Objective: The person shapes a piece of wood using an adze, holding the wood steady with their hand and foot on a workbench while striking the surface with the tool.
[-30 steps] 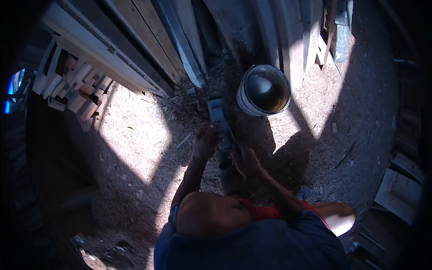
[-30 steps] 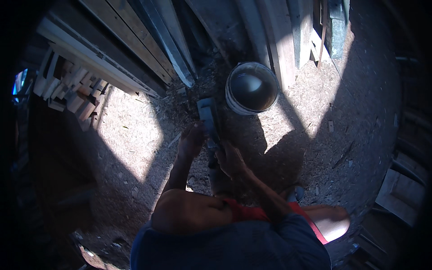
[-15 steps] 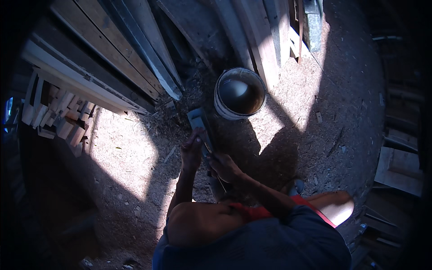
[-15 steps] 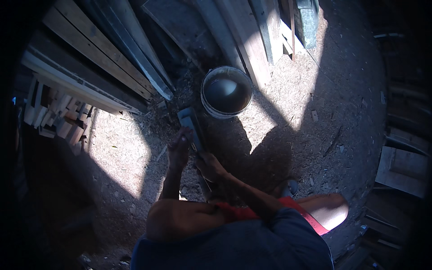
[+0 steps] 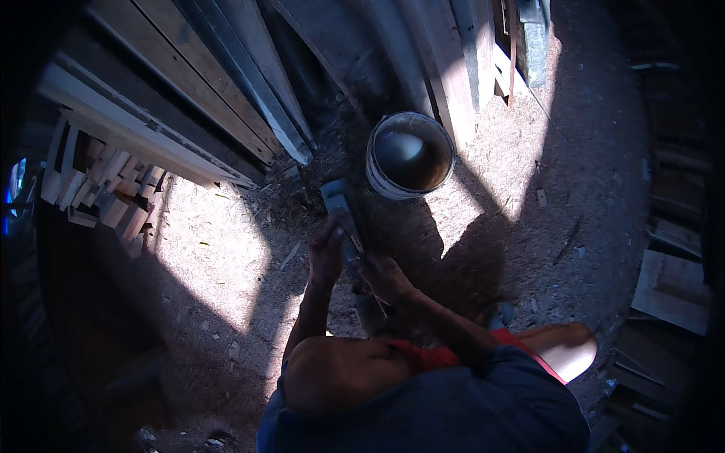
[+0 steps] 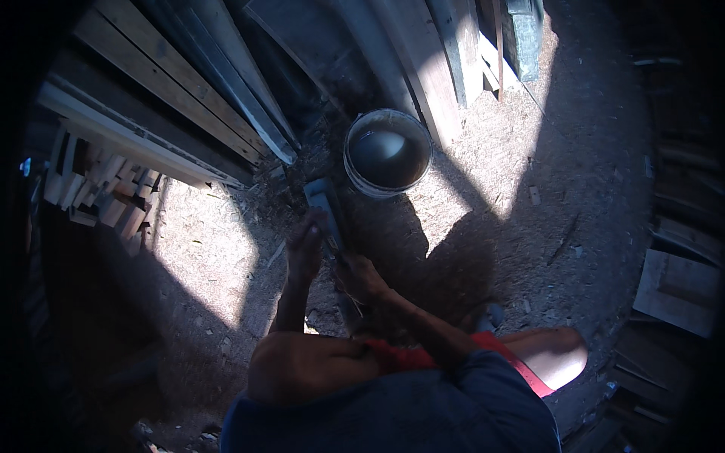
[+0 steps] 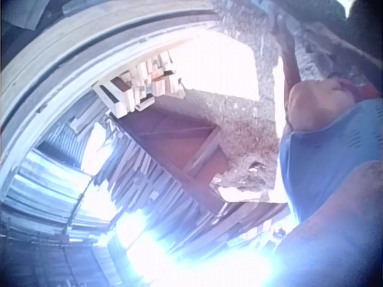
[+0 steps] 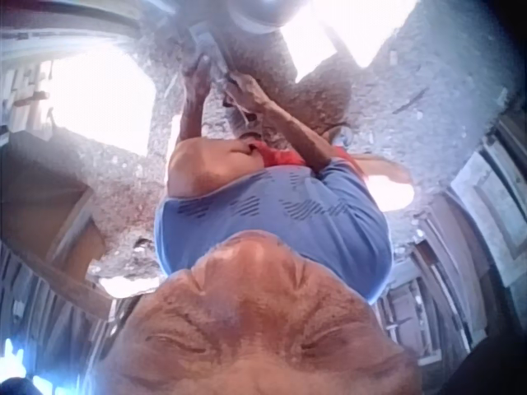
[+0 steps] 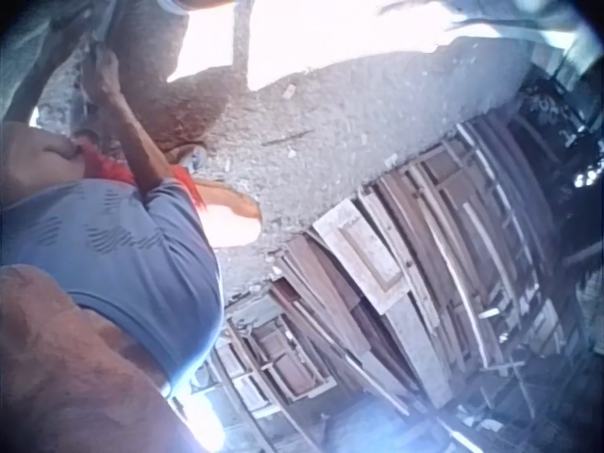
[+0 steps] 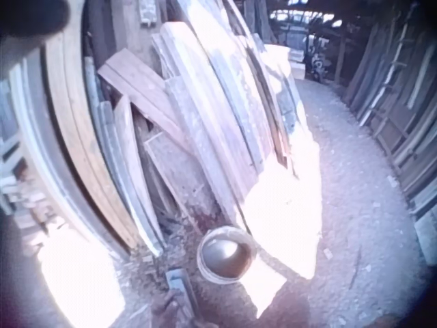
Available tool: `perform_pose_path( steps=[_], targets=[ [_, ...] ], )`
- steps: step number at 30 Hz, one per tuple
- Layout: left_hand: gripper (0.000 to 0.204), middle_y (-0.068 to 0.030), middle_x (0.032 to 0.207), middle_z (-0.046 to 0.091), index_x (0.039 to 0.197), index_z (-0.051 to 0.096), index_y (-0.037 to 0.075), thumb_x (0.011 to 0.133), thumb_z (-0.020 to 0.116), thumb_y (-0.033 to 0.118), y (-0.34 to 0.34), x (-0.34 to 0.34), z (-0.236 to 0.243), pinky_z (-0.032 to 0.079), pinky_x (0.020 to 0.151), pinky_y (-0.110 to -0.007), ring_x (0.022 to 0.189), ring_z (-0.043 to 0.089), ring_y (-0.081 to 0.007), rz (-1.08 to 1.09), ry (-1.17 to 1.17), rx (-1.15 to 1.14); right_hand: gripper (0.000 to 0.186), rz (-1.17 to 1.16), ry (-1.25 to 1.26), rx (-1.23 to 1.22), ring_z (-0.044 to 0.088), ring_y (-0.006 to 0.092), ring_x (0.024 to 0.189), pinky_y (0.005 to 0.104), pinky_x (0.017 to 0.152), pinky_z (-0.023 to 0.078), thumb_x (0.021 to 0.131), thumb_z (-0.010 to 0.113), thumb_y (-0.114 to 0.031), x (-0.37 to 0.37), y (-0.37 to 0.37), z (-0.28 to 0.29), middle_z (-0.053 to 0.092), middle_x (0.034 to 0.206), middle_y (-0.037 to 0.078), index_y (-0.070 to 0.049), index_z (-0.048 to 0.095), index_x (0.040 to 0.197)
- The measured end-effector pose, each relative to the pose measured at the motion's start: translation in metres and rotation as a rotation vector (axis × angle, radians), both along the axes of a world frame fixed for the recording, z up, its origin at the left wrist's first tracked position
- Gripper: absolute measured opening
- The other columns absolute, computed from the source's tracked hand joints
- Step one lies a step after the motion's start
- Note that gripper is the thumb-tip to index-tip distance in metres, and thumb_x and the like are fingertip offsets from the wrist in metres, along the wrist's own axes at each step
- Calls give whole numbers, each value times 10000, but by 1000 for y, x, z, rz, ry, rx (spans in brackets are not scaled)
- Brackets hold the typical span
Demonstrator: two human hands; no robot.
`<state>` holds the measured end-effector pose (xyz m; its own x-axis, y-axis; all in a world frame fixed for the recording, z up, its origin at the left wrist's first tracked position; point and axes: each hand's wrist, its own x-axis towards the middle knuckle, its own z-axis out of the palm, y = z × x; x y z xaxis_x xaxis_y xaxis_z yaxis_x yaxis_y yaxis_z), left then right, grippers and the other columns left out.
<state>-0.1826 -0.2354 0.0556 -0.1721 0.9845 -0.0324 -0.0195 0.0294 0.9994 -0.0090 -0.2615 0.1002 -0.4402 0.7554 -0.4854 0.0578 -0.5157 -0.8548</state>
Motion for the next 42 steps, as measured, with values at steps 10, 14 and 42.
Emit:
perform_pose_path(
  steps=[10, 14, 42],
  targets=[
    [162, -41, 838, 672, 997, 671, 33, 939, 680, 184, 7, -7, 34, 545, 629, -266, 706, 644, -116, 60, -463, -409, 312, 159, -480, 660, 650, 419, 918, 510, 765, 519, 905, 605, -137, 31, 22, 24, 671, 993, 189, -95, 608, 1214],
    [163, -45, 786, 669, 947, 661, 39, 938, 681, 201, 6, -6, 26, 561, 582, -268, 644, 659, -135, 130, -573, -473, 336, 180, -457, 664, 653, 414, 930, 500, 778, 521, 912, 601, -140, 34, 24, 20, 675, 1023, 185, -102, 601, 1246],
    [282, -41, 929, 655, 1146, 639, 29, 948, 681, 224, 22, -13, 15, 521, 716, -287, 825, 629, -115, 30, -109, -329, 137, 908, -1460, 847, 724, 277, 906, 392, 789, 569, 802, 643, -74, 78, 232, 60, 733, 884, 99, -80, 753, 882]
  ],
)
